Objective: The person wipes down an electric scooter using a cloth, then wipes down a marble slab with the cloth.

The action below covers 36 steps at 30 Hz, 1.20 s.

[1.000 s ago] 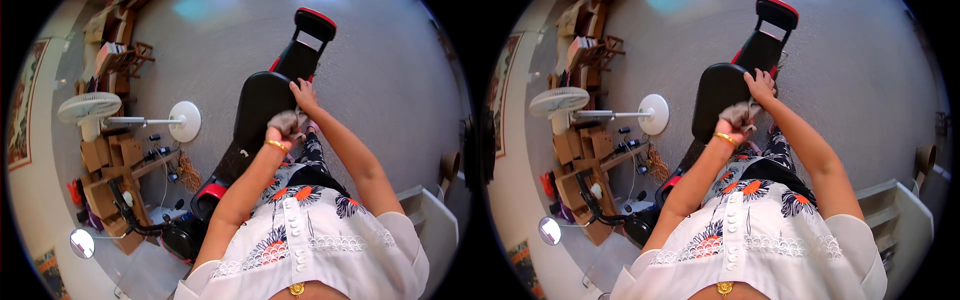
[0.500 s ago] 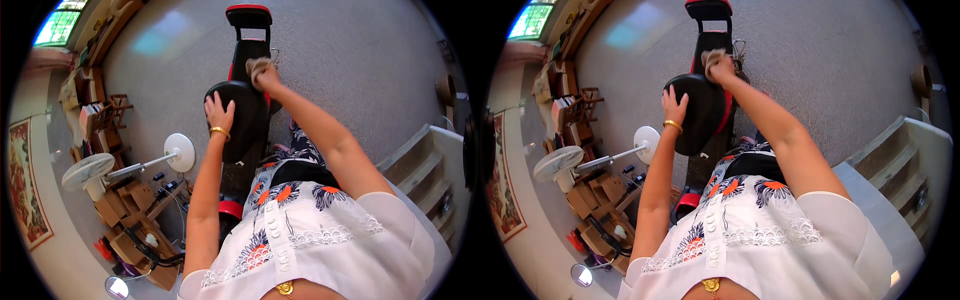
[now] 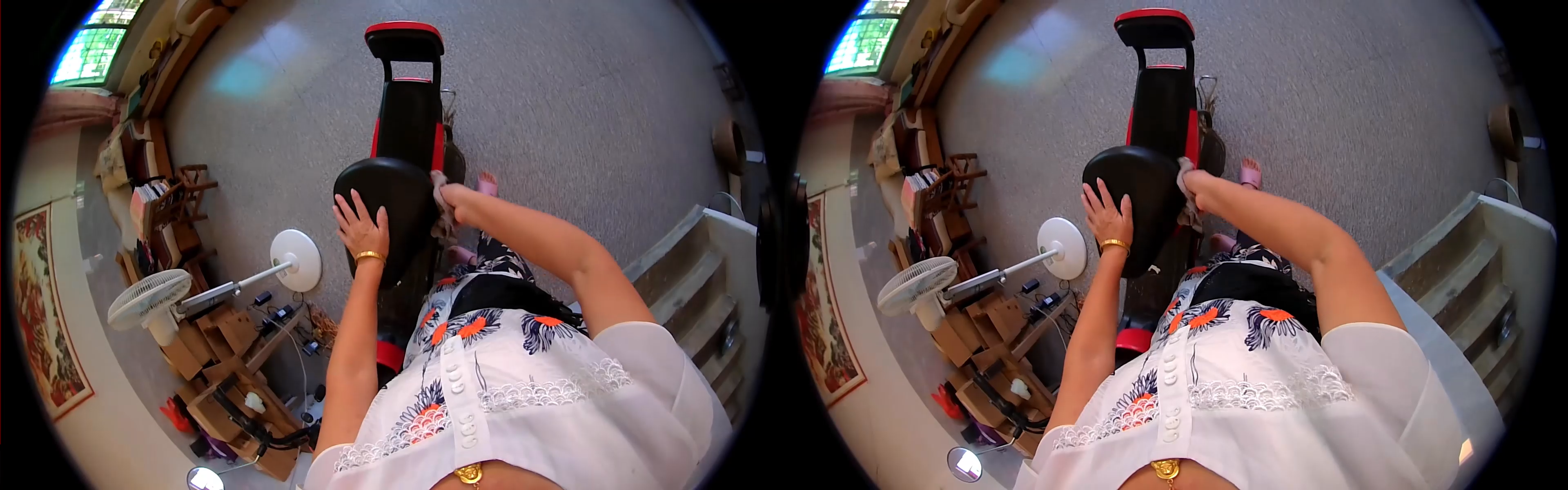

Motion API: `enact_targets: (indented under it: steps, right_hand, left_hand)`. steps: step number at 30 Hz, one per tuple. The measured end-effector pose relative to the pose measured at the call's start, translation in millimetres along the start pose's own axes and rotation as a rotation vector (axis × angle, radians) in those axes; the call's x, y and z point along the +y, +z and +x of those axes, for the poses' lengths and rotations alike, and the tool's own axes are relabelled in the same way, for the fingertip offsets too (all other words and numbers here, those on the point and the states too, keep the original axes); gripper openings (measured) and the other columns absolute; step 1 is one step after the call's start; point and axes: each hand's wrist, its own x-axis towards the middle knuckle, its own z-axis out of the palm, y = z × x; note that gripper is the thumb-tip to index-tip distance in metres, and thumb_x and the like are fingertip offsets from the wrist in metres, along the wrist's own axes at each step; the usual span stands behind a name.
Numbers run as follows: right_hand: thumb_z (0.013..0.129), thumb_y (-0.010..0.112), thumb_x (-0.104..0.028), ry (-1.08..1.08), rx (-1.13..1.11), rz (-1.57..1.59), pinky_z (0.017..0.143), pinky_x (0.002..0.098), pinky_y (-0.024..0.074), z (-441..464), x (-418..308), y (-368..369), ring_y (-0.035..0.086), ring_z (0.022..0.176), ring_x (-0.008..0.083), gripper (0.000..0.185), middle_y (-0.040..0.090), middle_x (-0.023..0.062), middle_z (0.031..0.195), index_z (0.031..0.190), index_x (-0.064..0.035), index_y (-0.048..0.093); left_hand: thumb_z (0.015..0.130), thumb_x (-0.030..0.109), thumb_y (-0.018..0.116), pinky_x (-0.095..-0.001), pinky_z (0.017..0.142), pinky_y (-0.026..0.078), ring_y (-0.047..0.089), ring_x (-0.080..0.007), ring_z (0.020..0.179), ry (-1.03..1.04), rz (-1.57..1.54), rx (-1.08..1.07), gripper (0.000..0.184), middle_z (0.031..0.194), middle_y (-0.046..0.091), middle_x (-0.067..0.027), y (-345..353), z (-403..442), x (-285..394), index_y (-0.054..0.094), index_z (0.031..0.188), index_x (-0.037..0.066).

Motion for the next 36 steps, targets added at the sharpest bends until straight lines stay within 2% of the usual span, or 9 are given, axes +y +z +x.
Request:
enact_targets:
  steps: [2, 4, 7, 13, 22, 24, 26, 30, 36]
  right_hand:
    - [0.082, 0.049, -0.027, -0.4, 0.387, -0.141, 0.068, 0.0474, 0.0478, 48.2, -22.6, 0.3, 0.057, 0.087, 0.0309, 0.034, 0.056, 0.0145, 0.101, 0.108, -0.0045, 0.052]
    - [0.074, 0.054, -0.022, -0.802, 0.316, -0.344, 0.084, 0.0466, 0.0422, 43.5, -46.5, 15.2, 0.052, 0.101, 0.0353, 0.04, 0.051, 0.0205, 0.113, 0.113, -0.0128, 0.051]
    - [0.07, 0.054, -0.018, -1.264, 0.404, -1.033, 0.082, 0.0459, 0.0434, 9.0, -51.2, 56.6, 0.048, 0.096, 0.0419, 0.04, 0.05, 0.0202, 0.105, 0.11, -0.0181, 0.053]
    - [0.066, 0.06, -0.006, -1.655, 0.457, -1.501, 0.085, 0.0428, 0.0404, -40.0, -1.0, 28.8, 0.041, 0.104, 0.0358, 0.043, 0.04, 0.0147, 0.117, 0.106, -0.0209, 0.051]
    - [0.074, 0.058, -0.016, -1.54, 0.245, -1.076, 0.083, 0.0418, 0.0418, 5.7, -39.5, 37.0, 0.049, 0.095, 0.0353, 0.033, 0.047, 0.015, 0.109, 0.106, -0.0223, 0.052]
    - [0.075, 0.058, -0.024, -1.13, 0.177, -0.962, 0.079, 0.043, 0.0438, 45.3, -69.7, 32.8, 0.052, 0.09, 0.0369, 0.032, 0.05, 0.0158, 0.105, 0.106, -0.0217, 0.052]
    - [0.075, 0.058, -0.028, -1.045, 0.403, -1.181, 0.077, 0.0449, 0.0446, 60.5, -107.9, 21.9, 0.054, 0.086, 0.0386, 0.035, 0.052, 0.0167, 0.103, 0.108, -0.0217, 0.051]
    - [0.078, 0.053, -0.022, -1.485, 0.895, -1.113, 0.073, 0.0451, 0.0459, 93.8, -179.1, -15.9, 0.053, 0.086, 0.0385, 0.03, 0.051, 0.0147, 0.106, 0.108, -0.0217, 0.051]
    - [0.077, 0.048, -0.012, -1.365, 0.96, -1.556, 0.075, 0.042, 0.0461, 95.0, -150.9, -19.0, 0.046, 0.097, 0.034, 0.035, 0.045, 0.0114, 0.111, 0.111, -0.0245, 0.05]
  left_hand:
    - [0.084, 0.045, 0.044, -0.0537, 0.094, 0.029, 0.022, -0.0386, 0.128, -0.013, 0.02, -0.005, 0.065, 0.143, 0.017, -0.0181, -2.4, -1.3, 1.7, 0.023, 0.138, 0.014]
    - [0.085, 0.043, 0.043, -0.0532, 0.095, 0.029, 0.022, -0.0383, 0.128, 0.009, -0.007, 0.018, 0.063, 0.143, 0.017, -0.0178, -3.7, -3.0, 1.4, 0.025, 0.137, 0.013]
    - [0.087, 0.038, 0.042, -0.051, 0.096, 0.028, 0.027, -0.0396, 0.125, 0.023, -0.034, 0.007, 0.059, 0.14, 0.022, -0.0211, -2.1, -2.9, -6.2, 0.026, 0.136, 0.011]
    - [0.089, 0.03, 0.041, -0.0483, 0.096, 0.029, 0.037, -0.0424, 0.116, -0.163, -0.194, 0.158, 0.052, 0.129, 0.036, -0.0271, 3.5, 34.4, -6.3, 0.032, 0.132, 0.004]
    - [0.089, 0.028, 0.042, -0.045, 0.094, 0.034, 0.042, -0.0402, 0.112, -0.254, -0.157, 0.136, 0.049, 0.126, 0.04, -0.0249, 0.6, 35.3, 6.5, 0.035, 0.13, 0.004]
    - [0.088, 0.028, 0.042, -0.0445, 0.093, 0.035, 0.042, -0.0396, 0.112, -0.263, -0.135, 0.142, 0.049, 0.125, 0.041, -0.0247, 0.2, 34.2, 8.5, 0.035, 0.13, 0.003]
    - [0.088, 0.027, 0.042, -0.045, 0.093, 0.035, 0.043, -0.0399, 0.111, -0.237, -0.117, 0.139, 0.049, 0.125, 0.041, -0.0244, -4.2, 33.5, 10.4, 0.035, 0.129, 0.002]
    - [0.089, 0.03, 0.039, -0.0452, 0.092, 0.035, 0.043, -0.0406, 0.109, -0.248, -0.094, 0.122, 0.05, 0.125, 0.041, -0.0243, -5.1, 29.8, 11.2, 0.035, 0.129, 0.001]
    - [0.089, 0.032, 0.038, -0.0449, 0.093, 0.034, 0.042, -0.0402, 0.11, -0.259, -0.083, 0.111, 0.051, 0.125, 0.041, -0.0238, -7.7, 28.9, 11.1, 0.036, 0.129, 0.001]
